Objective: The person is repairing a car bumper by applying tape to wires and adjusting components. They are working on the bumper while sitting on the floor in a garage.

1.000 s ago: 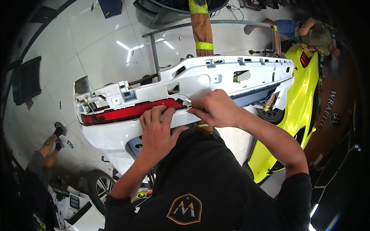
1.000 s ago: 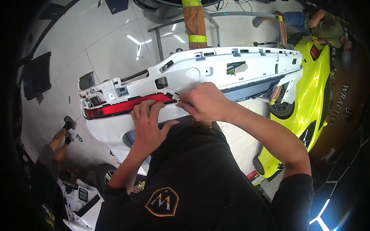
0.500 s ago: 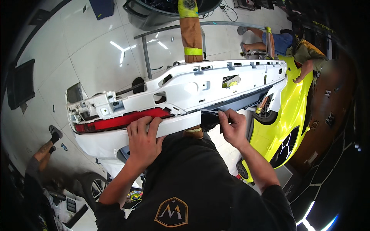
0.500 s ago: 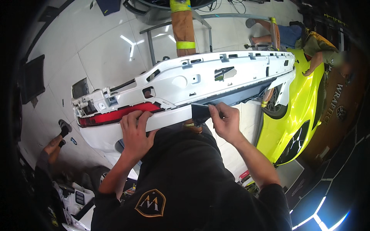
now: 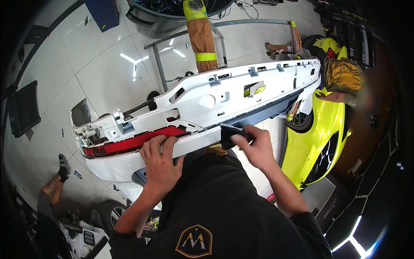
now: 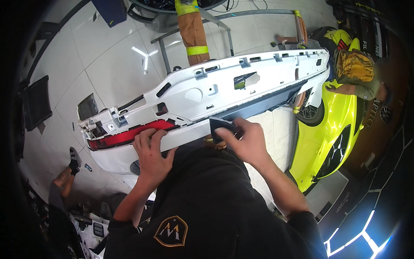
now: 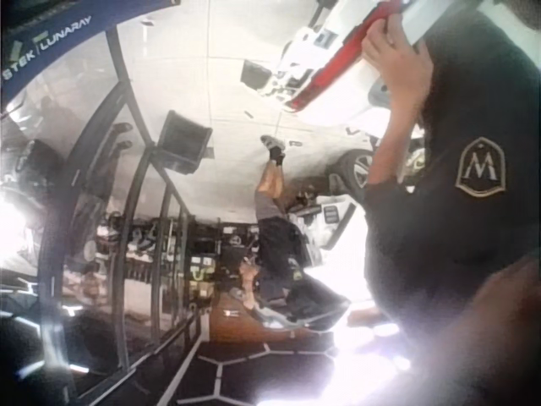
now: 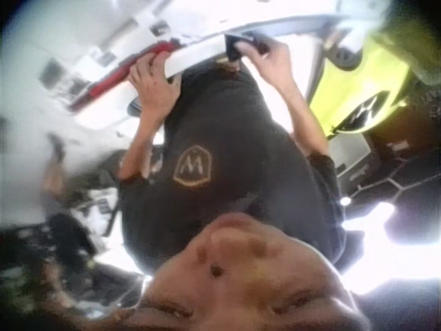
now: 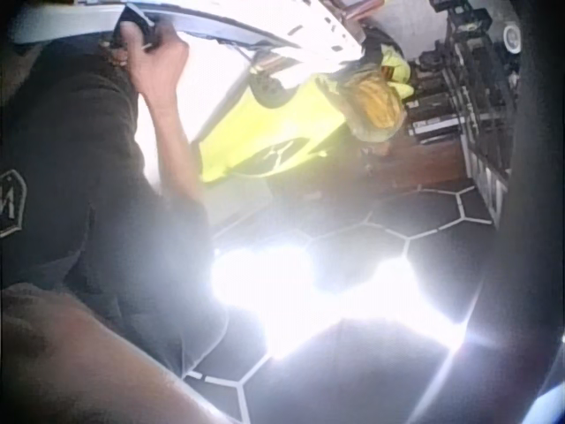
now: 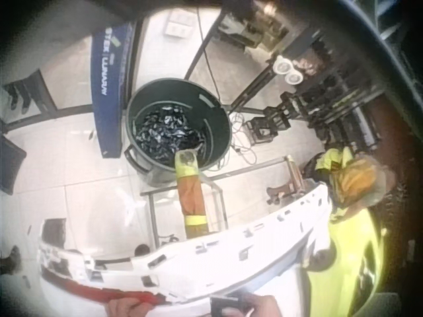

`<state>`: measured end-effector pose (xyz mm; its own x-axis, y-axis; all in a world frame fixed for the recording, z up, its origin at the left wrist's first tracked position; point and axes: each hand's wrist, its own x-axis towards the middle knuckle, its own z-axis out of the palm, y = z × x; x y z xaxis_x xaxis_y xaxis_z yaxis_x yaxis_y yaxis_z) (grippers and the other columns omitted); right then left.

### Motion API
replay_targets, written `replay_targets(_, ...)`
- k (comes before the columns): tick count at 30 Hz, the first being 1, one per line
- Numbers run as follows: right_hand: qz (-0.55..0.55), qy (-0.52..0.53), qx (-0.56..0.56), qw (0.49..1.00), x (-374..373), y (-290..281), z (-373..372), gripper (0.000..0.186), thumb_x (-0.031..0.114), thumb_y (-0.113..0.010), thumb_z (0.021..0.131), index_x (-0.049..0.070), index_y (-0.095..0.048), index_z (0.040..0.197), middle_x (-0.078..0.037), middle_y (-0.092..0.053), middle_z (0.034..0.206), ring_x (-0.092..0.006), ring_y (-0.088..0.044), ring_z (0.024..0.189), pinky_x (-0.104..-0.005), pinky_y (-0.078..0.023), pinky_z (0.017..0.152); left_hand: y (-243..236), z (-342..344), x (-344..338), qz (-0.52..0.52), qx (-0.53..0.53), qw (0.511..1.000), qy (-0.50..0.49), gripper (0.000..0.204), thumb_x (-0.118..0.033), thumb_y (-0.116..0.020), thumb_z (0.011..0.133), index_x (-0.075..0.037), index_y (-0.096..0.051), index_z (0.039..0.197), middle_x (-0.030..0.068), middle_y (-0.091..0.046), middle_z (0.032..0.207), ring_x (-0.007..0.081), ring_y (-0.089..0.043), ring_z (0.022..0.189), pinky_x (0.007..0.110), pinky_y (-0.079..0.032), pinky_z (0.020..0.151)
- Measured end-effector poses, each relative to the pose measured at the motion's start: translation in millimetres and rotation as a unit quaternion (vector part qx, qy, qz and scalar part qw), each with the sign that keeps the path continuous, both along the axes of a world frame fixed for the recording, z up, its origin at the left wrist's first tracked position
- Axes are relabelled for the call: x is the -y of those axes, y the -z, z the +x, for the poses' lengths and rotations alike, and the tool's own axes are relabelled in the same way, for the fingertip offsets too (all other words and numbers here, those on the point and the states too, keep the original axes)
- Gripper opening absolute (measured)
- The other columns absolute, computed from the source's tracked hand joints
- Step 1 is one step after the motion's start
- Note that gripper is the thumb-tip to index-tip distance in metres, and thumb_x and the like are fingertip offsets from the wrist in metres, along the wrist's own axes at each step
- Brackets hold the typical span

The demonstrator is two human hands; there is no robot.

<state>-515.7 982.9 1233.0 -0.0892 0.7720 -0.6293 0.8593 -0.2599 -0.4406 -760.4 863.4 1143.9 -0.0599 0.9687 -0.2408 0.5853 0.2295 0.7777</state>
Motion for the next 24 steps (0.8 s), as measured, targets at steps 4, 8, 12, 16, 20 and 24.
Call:
replay_targets(4, -0.017, 0.001, 0.008, 1.000, 7, 7, -23, 0.044, 0.038, -0.074, 0.095, -0.004, -0.071, 0.083, -0.017, -0.062, 0.059, -0.0231, -0.059, 0.050, -0.0363, -0.047, 0.053, -23, 18, -15, 0.000, 0.004, 0.999, 0.040, 0.068, -0.023, -0.089, 0.075, -0.013, -0.059, 0.135, 0.0148, -0.047, 0.135, 0.0374, -0.044, 0.126, 0.054, -0.033, 0.110)
replay_targets(8, 0.024, -0.164, 0.050, 0.985, -3, 2, -17, 0.040, 0.034, -0.066, 0.099, 0.000, -0.070, 0.079, -0.021, -0.063, 0.063, -0.0388, -0.063, 0.057, -0.0455, -0.050, 0.057, -33, 61, -41, 0.046, -0.031, 0.996, 0.071, 0.091, -0.025, -0.087, 0.076, -0.018, -0.043, 0.155, 0.0152, -0.033, 0.159, 0.0402, -0.028, 0.148, 0.061, -0.021, 0.120)
replay_targets(12, 0.004, -0.275, 0.055, 0.960, -26, -13, -11, 0.041, 0.032, -0.060, 0.101, 0.002, -0.069, 0.075, -0.022, -0.066, 0.067, -0.0437, -0.066, 0.066, -0.0516, -0.053, 0.064, -24, 96, -52, 0.037, -0.155, 0.978, 0.134, 0.100, -0.025, -0.081, 0.079, -0.021, -0.027, 0.164, 0.0073, -0.018, 0.172, 0.0383, -0.013, 0.159, 0.065, -0.012, 0.124)
replay_targets(16, -0.027, -0.326, 0.015, 0.945, -39, -14, 1, 0.042, 0.033, -0.058, 0.102, 0.002, -0.071, 0.078, -0.023, -0.067, 0.069, -0.0439, -0.068, 0.071, -0.0532, -0.054, 0.069, -17, 101, -53, 0.043, -0.221, 0.959, 0.170, 0.089, -0.032, -0.074, 0.084, -0.019, -0.032, 0.162, 0.0023, -0.022, 0.172, 0.0336, -0.019, 0.158, 0.062, -0.017, 0.125)
replay_targets(20, -0.047, -0.361, -0.026, 0.931, -53, -2, 24, 0.042, 0.032, -0.058, 0.102, 0.002, -0.072, 0.077, -0.024, -0.066, 0.070, -0.0458, -0.067, 0.073, -0.0541, -0.054, 0.071, -13, 99, -56, 0.056, -0.207, 0.959, 0.188, 0.084, -0.030, -0.073, 0.084, -0.016, -0.039, 0.159, 0.0018, -0.027, 0.170, 0.0318, -0.025, 0.157, 0.058, -0.023, 0.125)
replay_targets(24, -0.071, -0.374, -0.090, 0.920, -73, 7, 62, 0.040, 0.031, -0.060, 0.101, 0.001, -0.071, 0.076, -0.025, -0.066, 0.070, -0.0468, -0.066, 0.071, -0.0542, -0.053, 0.069, -11, 112, -58, 0.025, -0.226, 0.959, 0.171, 0.089, -0.020, -0.079, 0.073, -0.018, -0.046, 0.156, -0.0003, -0.033, 0.168, 0.0305, -0.029, 0.156, 0.057, -0.025, 0.125)
